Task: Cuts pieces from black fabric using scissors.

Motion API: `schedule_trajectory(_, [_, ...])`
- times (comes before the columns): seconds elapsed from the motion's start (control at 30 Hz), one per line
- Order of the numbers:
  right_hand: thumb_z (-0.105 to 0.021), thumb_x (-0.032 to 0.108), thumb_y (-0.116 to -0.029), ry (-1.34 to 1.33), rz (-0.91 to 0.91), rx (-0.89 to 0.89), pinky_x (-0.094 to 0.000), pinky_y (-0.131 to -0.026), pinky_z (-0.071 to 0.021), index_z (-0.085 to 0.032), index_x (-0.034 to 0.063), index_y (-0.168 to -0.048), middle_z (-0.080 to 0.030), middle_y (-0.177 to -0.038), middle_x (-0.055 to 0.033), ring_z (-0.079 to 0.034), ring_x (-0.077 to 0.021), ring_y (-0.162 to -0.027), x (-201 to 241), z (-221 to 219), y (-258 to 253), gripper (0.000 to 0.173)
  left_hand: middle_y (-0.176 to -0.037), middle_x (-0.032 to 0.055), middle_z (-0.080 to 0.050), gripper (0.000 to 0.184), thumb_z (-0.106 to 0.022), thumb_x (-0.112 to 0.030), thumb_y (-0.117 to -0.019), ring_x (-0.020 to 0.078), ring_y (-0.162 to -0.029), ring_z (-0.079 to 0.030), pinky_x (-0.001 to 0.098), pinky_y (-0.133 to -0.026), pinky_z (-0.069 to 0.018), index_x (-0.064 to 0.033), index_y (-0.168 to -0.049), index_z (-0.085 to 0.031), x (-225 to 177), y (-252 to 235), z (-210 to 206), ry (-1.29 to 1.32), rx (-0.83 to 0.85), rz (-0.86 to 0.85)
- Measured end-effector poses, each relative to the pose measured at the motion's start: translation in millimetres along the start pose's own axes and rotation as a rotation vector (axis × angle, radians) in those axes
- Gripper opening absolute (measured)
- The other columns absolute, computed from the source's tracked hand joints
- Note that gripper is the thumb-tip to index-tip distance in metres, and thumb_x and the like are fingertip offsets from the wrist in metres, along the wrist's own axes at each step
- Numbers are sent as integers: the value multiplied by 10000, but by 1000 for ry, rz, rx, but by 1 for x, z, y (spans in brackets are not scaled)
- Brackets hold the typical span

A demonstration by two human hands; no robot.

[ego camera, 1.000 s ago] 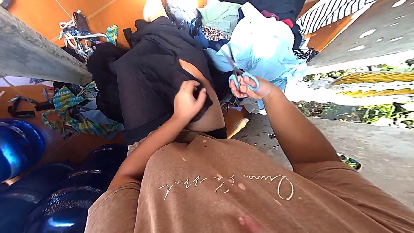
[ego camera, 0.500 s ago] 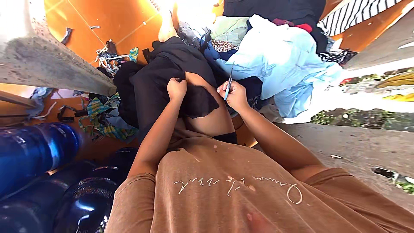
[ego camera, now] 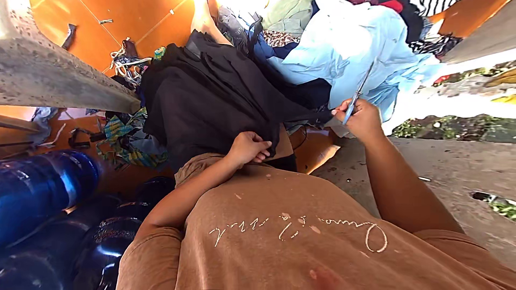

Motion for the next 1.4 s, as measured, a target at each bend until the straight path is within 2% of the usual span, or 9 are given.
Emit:
schedule_trajectory(0.1, [-364,233,-1112,-180,-235,210,-170,-544,-413,-538,12,-1104,-627,-796,12,-483,15,-562,-24,-21,16,281,-704,20,-657,184,-623,-135,-1035,15,-544,-595,159,-557,-506,42,-1050,-572,8,3,0,-65,35,7])
schedule_trajectory(0.17, [-229,320,-1118,-295,-265,328,-128,-494,-355,-514,41,-1096,-641,-764,46,-440,49,-508,-15,-33,30,400,-705,21,-660,184,-621,-138,-1037,12,-540,-589,157,-557,-501,40,-1047,-576,9,3,3,-85,38,-8])
schedule_trajectory(0.27, [-242,363,-1076,-378,-137,493,-108,-514,-370,-518,85,-1046,-702,-786,76,-470,71,-524,19,-50,52,393,-683,17,-672,150,-626,-112,-1030,11,-518,-588,154,-537,-497,26,-1004,-575,13,0,5,-46,35,-52])
schedule_trajectory(0.37, [-385,758,-959,-592,-29,811,-103,-533,-383,-584,193,-993,-714,-822,106,-523,70,-577,50,-77,81,600,-670,9,-682,125,-625,-92,-1027,3,-500,-578,147,-517,-485,11,-969,-585,15,-2,5,5,48,-102])
schedule_trajectory(0.43, [-477,835,-864,-690,-54,1041,-100,-550,-397,-627,231,-945,-644,-781,143,-529,66,-608,62,-91,103,628,-670,0,-687,117,-616,-84,-1030,-5,-493,-572,139,-508,-477,4,-958,-590,14,-2,4,26,58,-127])
schedule_trajectory(0.57, [-536,833,-841,-674,-172,1173,-96,-518,-392,-609,242,-866,-587,-716,143,-513,63,-575,57,-99,121,596,-671,2,-699,119,-616,-85,-1029,-9,-478,-567,134,-485,-464,-15,-936,-592,16,-5,4,64,62,-176])
schedule_trajectory(0.97, [-588,796,-839,-717,-194,1058,-98,-550,-411,-607,251,-873,-583,-714,148,-528,59,-599,61,-111,128,547,-691,11,-730,143,-669,-46,-986,-17,-464,-562,133,-455,-457,-25,-845,-668,16,-6,5,121,81,-287])
schedule_trajectory(1.17, [-469,516,-1009,-713,-199,949,-85,-535,-412,-603,210,-853,-617,-669,130,-539,63,-556,80,-130,120,368,-705,-2,-728,143,-632,-35,-1005,-33,-466,-547,127,-458,-459,-3,-892,-713,15,-3,5,129,86,-348])
schedule_trajectory(1.4, [-397,255,-1036,-651,-155,865,-103,-508,-402,-600,199,-793,-580,-607,136,-506,58,-514,88,-134,119,322,-712,-11,-721,142,-619,-42,-1009,-36,-485,-547,131,-479,-463,-7,-899,-702,15,-3,6,92,100,-396])
Point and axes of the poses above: each hand's wrist, its own y-axis away from the middle knuckle, its own z-axis out of the back of the hand, x = y × z, the point moved 9 cm from there along -y, towards the middle knuckle
